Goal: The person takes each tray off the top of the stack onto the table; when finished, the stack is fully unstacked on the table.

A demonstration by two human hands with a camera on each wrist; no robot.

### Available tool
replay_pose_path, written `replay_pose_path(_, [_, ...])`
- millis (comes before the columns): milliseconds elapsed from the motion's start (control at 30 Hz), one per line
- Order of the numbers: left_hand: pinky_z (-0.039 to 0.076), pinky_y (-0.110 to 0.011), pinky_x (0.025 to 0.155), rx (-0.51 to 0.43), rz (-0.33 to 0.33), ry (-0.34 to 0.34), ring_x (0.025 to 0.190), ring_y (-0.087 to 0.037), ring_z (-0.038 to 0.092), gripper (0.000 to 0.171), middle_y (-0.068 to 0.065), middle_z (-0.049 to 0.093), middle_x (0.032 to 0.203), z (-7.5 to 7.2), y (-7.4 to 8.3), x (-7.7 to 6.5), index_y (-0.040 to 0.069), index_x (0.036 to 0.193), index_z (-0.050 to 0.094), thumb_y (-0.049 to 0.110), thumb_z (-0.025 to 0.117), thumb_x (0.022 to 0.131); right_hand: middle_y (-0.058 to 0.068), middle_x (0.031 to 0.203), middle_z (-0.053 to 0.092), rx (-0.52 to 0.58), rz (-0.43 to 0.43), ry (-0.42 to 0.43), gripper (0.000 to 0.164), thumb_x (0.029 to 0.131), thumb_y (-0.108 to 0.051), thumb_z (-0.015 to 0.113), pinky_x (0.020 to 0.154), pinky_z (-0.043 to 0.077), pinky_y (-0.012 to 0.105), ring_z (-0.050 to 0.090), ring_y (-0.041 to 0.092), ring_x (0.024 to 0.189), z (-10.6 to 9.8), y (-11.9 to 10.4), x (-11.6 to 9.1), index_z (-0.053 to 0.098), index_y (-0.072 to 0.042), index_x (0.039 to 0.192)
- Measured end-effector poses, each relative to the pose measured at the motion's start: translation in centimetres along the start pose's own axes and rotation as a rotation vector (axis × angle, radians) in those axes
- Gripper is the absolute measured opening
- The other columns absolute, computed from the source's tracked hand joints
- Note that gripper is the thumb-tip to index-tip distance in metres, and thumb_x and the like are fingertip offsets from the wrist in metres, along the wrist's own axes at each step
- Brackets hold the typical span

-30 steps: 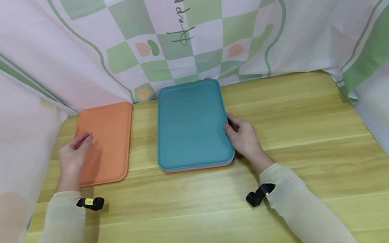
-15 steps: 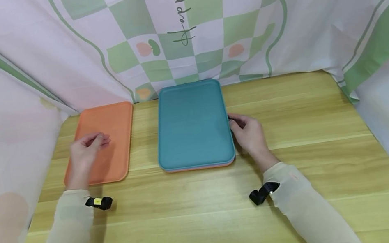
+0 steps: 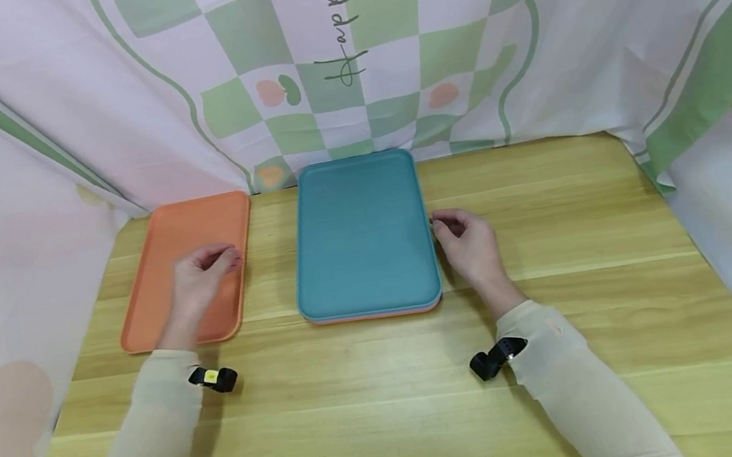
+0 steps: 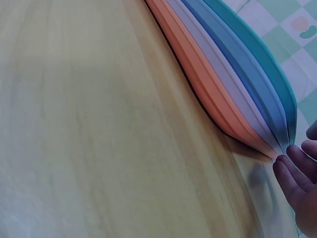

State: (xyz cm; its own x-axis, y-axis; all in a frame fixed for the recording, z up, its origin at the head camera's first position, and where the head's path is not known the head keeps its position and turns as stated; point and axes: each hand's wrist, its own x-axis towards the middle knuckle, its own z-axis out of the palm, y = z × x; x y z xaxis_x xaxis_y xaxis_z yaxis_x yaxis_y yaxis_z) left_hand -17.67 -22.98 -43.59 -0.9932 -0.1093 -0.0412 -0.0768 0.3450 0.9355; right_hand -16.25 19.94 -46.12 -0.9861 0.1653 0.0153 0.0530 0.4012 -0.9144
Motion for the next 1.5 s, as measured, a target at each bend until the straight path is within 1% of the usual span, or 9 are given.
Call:
replay_pose_path(100, [0.062, -0.022, 0.086, -0.006, 0.013, -0.029, 0.095, -0.013, 0.073, 0.032, -0.029, 0.075, 0.12, 0.9, 0.1, -0.1, -0.01, 0.127, 0.072, 0.014, 0.069, 0.106, 0.027, 0.131, 0.074, -0.006, 0.01, -0.013, 0.036, 0.11, -0.018, 0.06, 0.08, 0.051, 0.005, 0.063, -0.008, 0.092, -0.2, -0.1, 0.1, 0.071, 0.007, 0.134])
replay_pose_path(267, [0.06, -0.02, 0.087, -0.012, 0.009, -0.067, 0.096, -0.008, 0.071, 0.034, -0.027, 0.074, 0.125, 2.4, 0.1, -0.1, -0.009, 0.13, 0.07, 0.014, 0.069, 0.105, 0.024, 0.134, 0.074, -0.059, 0.019, -0.039, 0.039, 0.111, -0.024, 0.06, 0.08, 0.049, 0.005, 0.069, 0.019, 0.11, -0.3, -0.3, 0.2, 0.07, 0.003, 0.137])
replay_pose_path(400, [0.057, -0.017, 0.085, -0.032, -0.005, -0.092, 0.099, -0.013, 0.071, 0.035, -0.027, 0.074, 0.126, 3.5, 0.1, 0.1, -0.008, 0.131, 0.07, 0.014, 0.07, 0.104, 0.024, 0.135, 0.073, -0.073, 0.014, -0.058, 0.039, 0.111, -0.025, 0.06, 0.079, 0.049, 0.005, 0.068, 0.032, 0.117, -0.3, -0.4, 0.2, 0.07, 0.002, 0.137])
replay_pose_path(500, [0.056, -0.018, 0.085, -0.01, -0.007, -0.111, 0.103, -0.019, 0.07, 0.035, -0.026, 0.074, 0.126, 4.2, 0.2, 0.2, -0.007, 0.131, 0.07, 0.015, 0.07, 0.104, 0.024, 0.135, 0.072, -0.069, 0.013, -0.063, 0.038, 0.111, -0.023, 0.059, 0.077, 0.049, 0.004, 0.068, 0.032, 0.117, -0.3, -0.4, 0.2, 0.07, 0.002, 0.137])
replay_pose_path(600, [0.053, -0.021, 0.088, 0.058, 0.014, -0.119, 0.108, -0.024, 0.067, 0.034, -0.023, 0.074, 0.127, 4.9, 0.2, 0.3, -0.006, 0.131, 0.071, 0.015, 0.07, 0.104, 0.025, 0.135, 0.072, -0.063, 0.012, -0.066, 0.038, 0.111, -0.022, 0.059, 0.076, 0.049, 0.004, 0.067, 0.032, 0.116, -0.3, -0.4, 0.3, 0.069, 0.003, 0.138])
replay_pose_path(733, [0.054, -0.033, 0.099, 0.092, 0.033, -0.134, 0.117, -0.033, 0.067, 0.034, -0.024, 0.074, 0.129, 5.7, 0.4, 0.4, -0.005, 0.131, 0.072, 0.015, 0.07, 0.103, 0.026, 0.134, 0.071, -0.061, 0.011, -0.067, 0.038, 0.11, -0.021, 0.059, 0.076, 0.049, 0.004, 0.067, 0.032, 0.116, -0.3, -0.3, 0.4, 0.069, 0.004, 0.138])
replay_pose_path(867, [0.056, -0.043, 0.106, 0.081, 0.025, -0.146, 0.12, -0.035, 0.068, 0.034, -0.023, 0.074, 0.128, 6.6, 0.4, 0.4, -0.004, 0.13, 0.072, 0.016, 0.07, 0.103, 0.026, 0.134, 0.072, -0.061, 0.01, -0.067, 0.038, 0.11, -0.021, 0.061, 0.077, 0.05, 0.004, 0.069, 0.032, 0.115, -0.2, -0.3, 0.5, 0.069, 0.004, 0.137])
replay_pose_path(1200, [0.058, -0.045, 0.105, 0.058, 0.051, -0.166, 0.118, -0.036, 0.071, 0.031, -0.024, 0.075, 0.127, 8.1, 0.2, 0.3, -0.003, 0.128, 0.074, 0.013, 0.073, 0.101, 0.028, 0.135, 0.071, -0.033, 0.024, -0.102, 0.039, 0.107, -0.019, 0.064, 0.076, 0.052, 0.004, 0.07, 0.04, 0.122, -0.1, -0.4, 0.6, 0.069, 0.005, 0.138])
replay_pose_path(1500, [0.059, -0.047, 0.105, 0.068, 0.052, -0.196, 0.118, -0.038, 0.071, 0.035, -0.025, 0.073, 0.128, 8.6, 0.3, 0.1, -0.006, 0.131, 0.071, 0.009, 0.075, 0.099, 0.028, 0.135, 0.072, -0.021, 0.038, -0.073, 0.037, 0.106, -0.016, 0.064, 0.076, 0.052, 0.005, 0.07, 0.04, 0.122, 0.1, -0.3, 0.5, 0.07, 0.005, 0.136])
